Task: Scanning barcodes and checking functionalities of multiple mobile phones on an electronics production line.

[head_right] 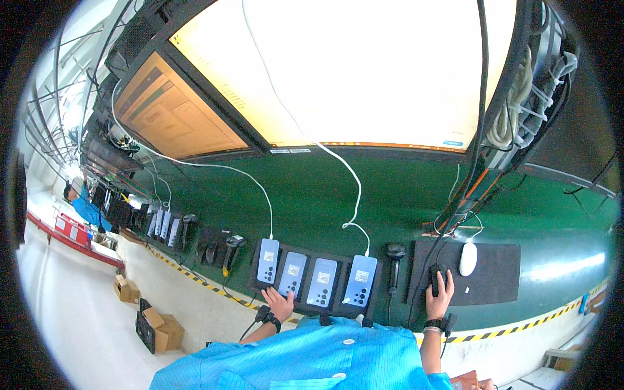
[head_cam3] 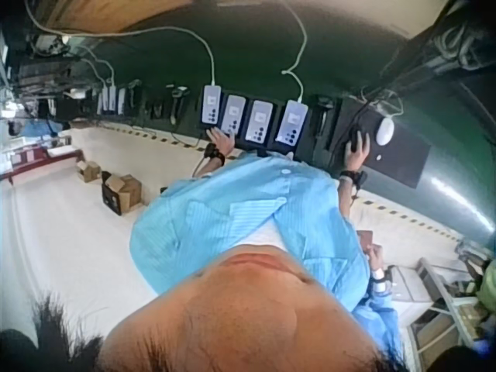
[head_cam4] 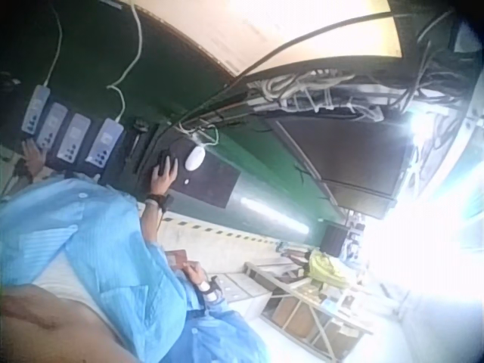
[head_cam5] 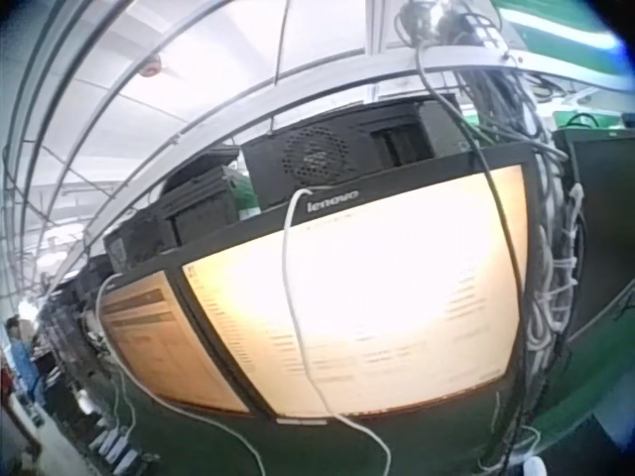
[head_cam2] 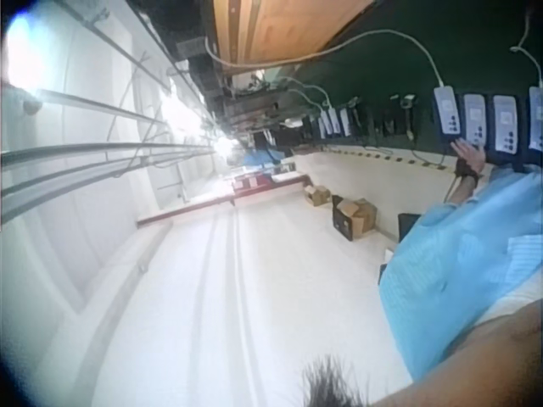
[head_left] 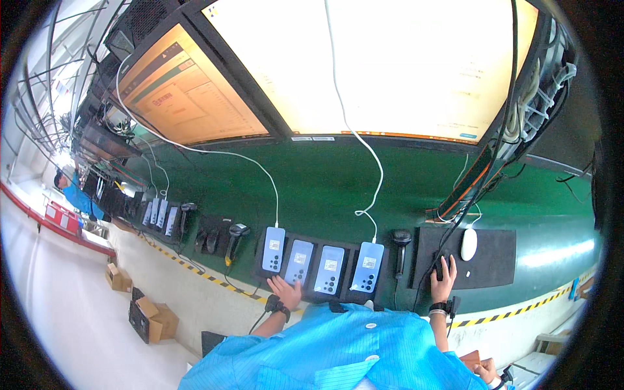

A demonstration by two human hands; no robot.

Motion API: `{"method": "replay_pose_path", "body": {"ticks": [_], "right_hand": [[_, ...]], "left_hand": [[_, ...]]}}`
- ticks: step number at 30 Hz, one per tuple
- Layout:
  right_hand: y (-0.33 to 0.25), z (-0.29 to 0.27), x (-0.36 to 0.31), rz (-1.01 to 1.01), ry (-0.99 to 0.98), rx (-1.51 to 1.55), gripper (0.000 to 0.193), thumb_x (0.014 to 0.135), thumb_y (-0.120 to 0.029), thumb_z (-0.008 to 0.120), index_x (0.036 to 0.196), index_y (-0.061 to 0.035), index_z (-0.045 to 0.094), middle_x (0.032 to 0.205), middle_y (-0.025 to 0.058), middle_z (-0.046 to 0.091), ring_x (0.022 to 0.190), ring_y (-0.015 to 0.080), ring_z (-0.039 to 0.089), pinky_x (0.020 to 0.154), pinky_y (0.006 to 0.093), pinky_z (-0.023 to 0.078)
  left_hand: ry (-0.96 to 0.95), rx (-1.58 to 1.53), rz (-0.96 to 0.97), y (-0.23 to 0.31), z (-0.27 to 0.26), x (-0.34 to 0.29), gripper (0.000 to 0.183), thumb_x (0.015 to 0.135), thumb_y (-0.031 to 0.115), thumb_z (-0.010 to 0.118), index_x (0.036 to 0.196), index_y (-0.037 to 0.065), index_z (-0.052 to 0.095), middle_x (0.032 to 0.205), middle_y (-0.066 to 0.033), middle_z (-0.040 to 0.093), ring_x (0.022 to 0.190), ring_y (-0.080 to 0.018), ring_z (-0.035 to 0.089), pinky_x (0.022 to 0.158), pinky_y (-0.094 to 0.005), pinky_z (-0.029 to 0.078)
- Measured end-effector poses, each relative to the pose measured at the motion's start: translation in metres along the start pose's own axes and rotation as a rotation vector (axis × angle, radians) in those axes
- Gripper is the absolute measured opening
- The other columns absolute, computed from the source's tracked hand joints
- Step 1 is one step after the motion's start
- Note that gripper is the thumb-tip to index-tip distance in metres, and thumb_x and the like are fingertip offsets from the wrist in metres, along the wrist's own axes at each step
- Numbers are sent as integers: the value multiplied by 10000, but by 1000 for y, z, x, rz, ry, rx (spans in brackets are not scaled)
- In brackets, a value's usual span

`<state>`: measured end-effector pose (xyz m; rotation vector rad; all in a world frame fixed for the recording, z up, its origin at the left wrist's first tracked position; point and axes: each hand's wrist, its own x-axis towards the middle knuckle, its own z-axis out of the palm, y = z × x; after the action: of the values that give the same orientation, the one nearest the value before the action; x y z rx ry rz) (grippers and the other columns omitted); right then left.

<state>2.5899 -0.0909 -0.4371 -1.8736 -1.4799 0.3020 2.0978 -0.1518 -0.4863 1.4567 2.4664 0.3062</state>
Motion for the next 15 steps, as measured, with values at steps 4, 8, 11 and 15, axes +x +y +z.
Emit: {"method": "replay_pose_path", "body": {"ticks": [4,8,11,15], "right_hand": [[1,1,1,-20,15,-21,516,786,-31,636,1292,-88,555,1437,162,401,1305,370,378,1089,452,304],[3,4,1,-21,30,-19,508,793,-36,637,1292,-89,556,1433,164,405,1300,370,383,1086,453,307],[2,5,1,-21,33,-36,508,798,-39,638,1296,-90,550,1434,163,403,1299,369,383,1085,452,307],[0,5,2,-14,29,-49,517,798,-40,646,1302,-93,543,1439,162,396,1299,366,381,1086,451,306]], "left_hand": [[9,51,16,-5,4,1,925,887,512,499,1359,-222,194,1435,-415,162,1386,-528,13,1138,-563,65],[35,14,62,-3,3,0,909,909,492,490,1312,-264,186,1396,-454,161,1348,-578,38,1114,-600,54],[28,6,55,-1,0,0,910,908,492,495,1317,-261,186,1397,-450,166,1353,-570,33,1115,-596,53],[40,22,58,-6,4,0,913,907,496,496,1322,-257,189,1401,-444,169,1361,-558,24,1117,-592,51]]}}
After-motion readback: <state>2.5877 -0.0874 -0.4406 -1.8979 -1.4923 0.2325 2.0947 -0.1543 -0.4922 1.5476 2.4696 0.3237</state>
